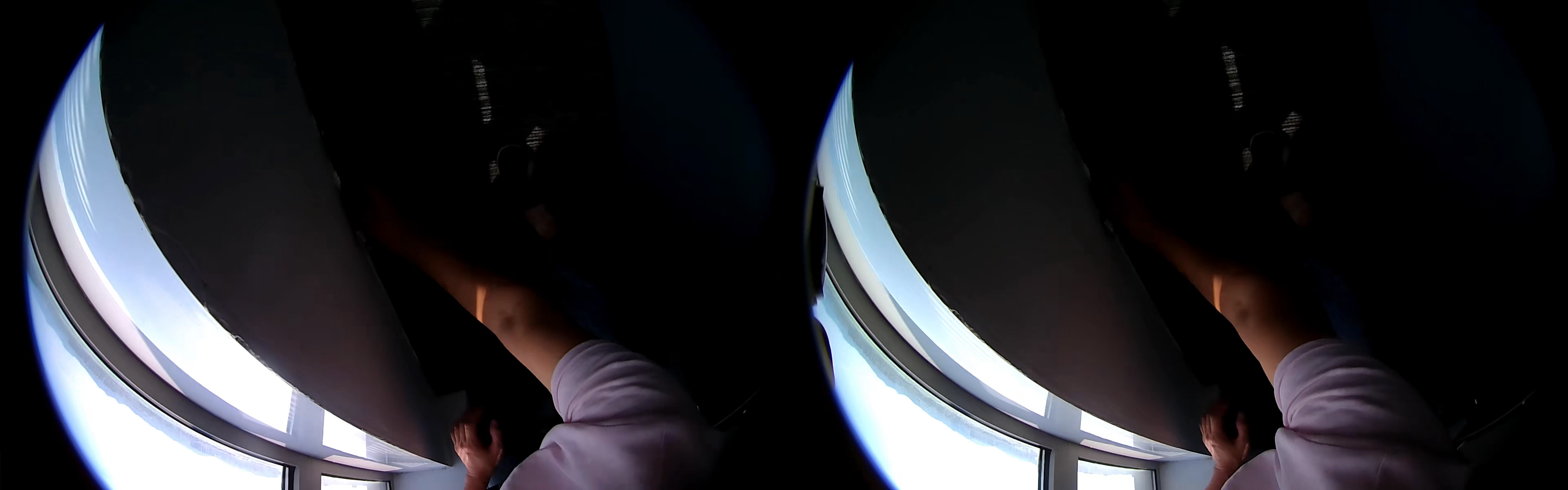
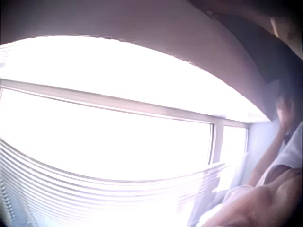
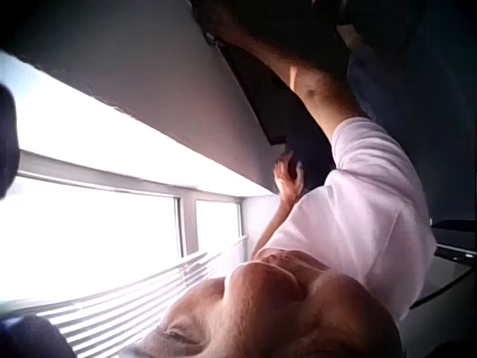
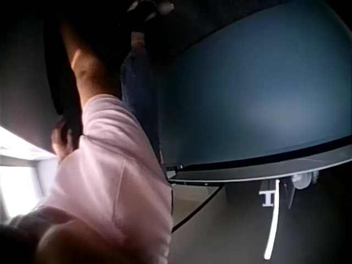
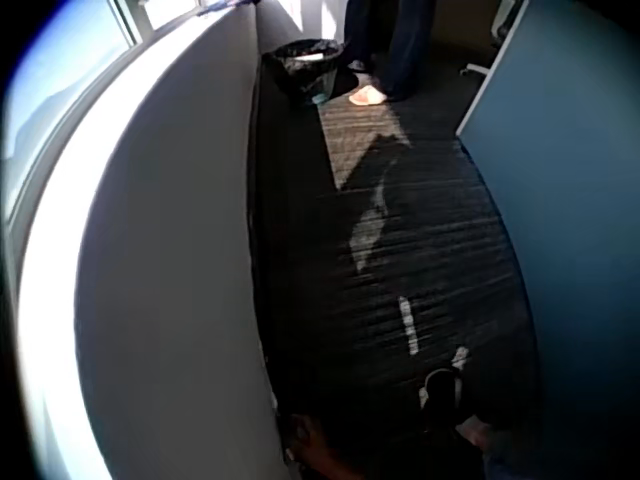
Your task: The person wipes the floor along the baseboards and corners of an office room using a dark cloth. They then move a vacuum cleaner across the room and into a hallway, eventually entering a restroom to rinse the cloth under a sink faucet.
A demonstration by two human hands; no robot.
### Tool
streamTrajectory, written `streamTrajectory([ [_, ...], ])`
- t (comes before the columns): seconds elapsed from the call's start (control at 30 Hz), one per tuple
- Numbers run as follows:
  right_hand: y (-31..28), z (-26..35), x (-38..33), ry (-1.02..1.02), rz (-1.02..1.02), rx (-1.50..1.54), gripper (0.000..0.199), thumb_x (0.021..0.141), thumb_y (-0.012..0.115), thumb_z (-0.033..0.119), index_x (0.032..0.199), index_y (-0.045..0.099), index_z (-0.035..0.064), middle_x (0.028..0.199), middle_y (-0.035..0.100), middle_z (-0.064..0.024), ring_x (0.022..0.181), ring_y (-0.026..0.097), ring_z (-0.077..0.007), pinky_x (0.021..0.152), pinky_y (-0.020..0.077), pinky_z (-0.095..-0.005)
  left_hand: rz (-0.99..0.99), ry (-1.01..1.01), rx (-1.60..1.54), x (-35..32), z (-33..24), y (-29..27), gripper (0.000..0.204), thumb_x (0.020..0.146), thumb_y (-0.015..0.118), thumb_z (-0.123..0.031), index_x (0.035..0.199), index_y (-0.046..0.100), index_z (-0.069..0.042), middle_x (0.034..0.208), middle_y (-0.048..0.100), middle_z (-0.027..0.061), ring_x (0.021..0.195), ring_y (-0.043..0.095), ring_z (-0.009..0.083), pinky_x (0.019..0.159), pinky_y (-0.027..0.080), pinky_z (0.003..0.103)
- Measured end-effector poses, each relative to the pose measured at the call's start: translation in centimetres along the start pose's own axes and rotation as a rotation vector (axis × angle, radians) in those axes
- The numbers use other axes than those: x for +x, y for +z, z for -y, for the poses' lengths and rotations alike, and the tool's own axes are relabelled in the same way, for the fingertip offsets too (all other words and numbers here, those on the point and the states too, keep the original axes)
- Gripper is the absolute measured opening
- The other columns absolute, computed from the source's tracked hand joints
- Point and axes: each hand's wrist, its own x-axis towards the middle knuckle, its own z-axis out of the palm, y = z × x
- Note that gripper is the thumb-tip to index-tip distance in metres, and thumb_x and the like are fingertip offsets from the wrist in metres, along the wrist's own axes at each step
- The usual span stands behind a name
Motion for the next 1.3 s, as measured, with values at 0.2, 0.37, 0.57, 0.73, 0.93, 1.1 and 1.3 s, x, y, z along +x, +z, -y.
streamTrajectory([
  [0.2, -2.8, -4.8, -16.5, 0.355, 0.108, 0.56, 0.043, 0.091, 0.059, 0.018, 0.13, 0.048, 0.0041, 0.117, 0.056, -0.0095, 0.107, 0.053, -0.0179, 0.086, 0.0471, -0.0335, 0.047, 0.121, 0.119, 1.4, -1.7, 1.6, 0.032, 0.08, 0.064, -0.022, 0.109, 0.059, -0.007, 0.104, 0.061, 0.012, 0.095, 0.057, 0.0323, 0.087, 0.042, 0.042],
  [0.37, -13.2, 6.7, -19.9, 0.865, 0.26, 1.094, 0.027, 0.093, 0.055, 0.019, 0.117, 0.057, 0.0055, 0.11, 0.063, -0.0096, 0.096, 0.063, -0.0184, 0.084, 0.0532, -0.0353, 0.068, 0.129, 0.222, -0.8, 0.2, 2.4, 0.03, 0.082, 0.061, -0.024, 0.108, 0.057, -0.009, 0.102, 0.061, 0.0123, 0.094, 0.056, 0.0331, 0.087, 0.042, 0.045],
  [0.57, -25.1, 28.7, -21.4, 0.481, 0.234, 1.069, 0.038, 0.091, 0.059, 0.029, 0.118, 0.056, 0.0017, 0.109, 0.064, -0.013, 0.096, 0.065, -0.0234, 0.079, 0.0583, -0.0358, -0.007, 0.167, 0.189, -2.4, -3.9, 1.4, 0.023, 0.085, 0.056, -0.023, 0.103, 0.061, -0.008, 0.101, 0.062, 0.014, 0.098, 0.056, 0.0348, 0.091, 0.041, 0.046],
  [0.73, -32.9, 46.9, -27.7, 0.0, 0.343, 1.271, 0.06, 0.09, 0.06, 0.028, 0.137, 0.037, 0.0, 0.13, 0.05, -0.0212, 0.087, 0.068, -0.0292, 0.066, 0.0614, -0.0326, 0.208, 0.04, -0.358, -2.4, -19.4, -5.6, 0.023, 0.092, 0.056, -0.028, 0.105, 0.064, -0.011, 0.101, 0.066, 0.0104, 0.094, 0.061, 0.0301, 0.084, 0.049, 0.04],
  [0.93, -32.6, 51.3, -29.7, 0.1, 0.303, 1.105, 0.061, 0.089, 0.06, 0.031, 0.136, 0.039, -0.0001, 0.126, 0.054, -0.019, 0.099, 0.064, -0.0299, 0.076, 0.0581, -0.0383, 0.968, -0.146, -1.721, 0.1, -41.7, -16.2, 0.055, 0.094, 0.036, -0.059, 0.126, 0.053, -0.017, 0.13, 0.053, 0.0121, 0.105, 0.057, 0.0302, 0.096, 0.04, 0.054],
  [1.1, -36.9, 59.7, -28.0, 0.143, 0.236, 0.786, 0.06, 0.086, 0.063, 0.033, 0.135, 0.044, 0.0063, 0.124, 0.055, -0.0133, 0.11, 0.057, -0.0264, 0.088, 0.0502, -0.0381, 1.004, -0.015, -1.44, -0.4, -49.8, -18.7, 0.061, 0.095, 0.03, -0.06, 0.139, 0.037, -0.018, 0.134, 0.049, 0.0098, 0.122, 0.049, 0.0318, 0.096, 0.041, 0.058],
  [1.3, -40.5, 71.5, -24.3, 0.044, 0.115, 0.359, 0.058, 0.081, 0.067, 0.028, 0.132, 0.047, 0.0123, 0.125, 0.052, -0.0099, 0.12, 0.049, -0.0246, 0.099, 0.0418, -0.0381, 0.788, 0.237, -1.262, -1.6, -60.5, -21.2, 0.051, 0.098, 0.043, -0.042, 0.141, 0.033, -0.017, 0.124, 0.053, 0.0051, 0.111, 0.055, 0.0189, 0.088, 0.049, 0.036],
])
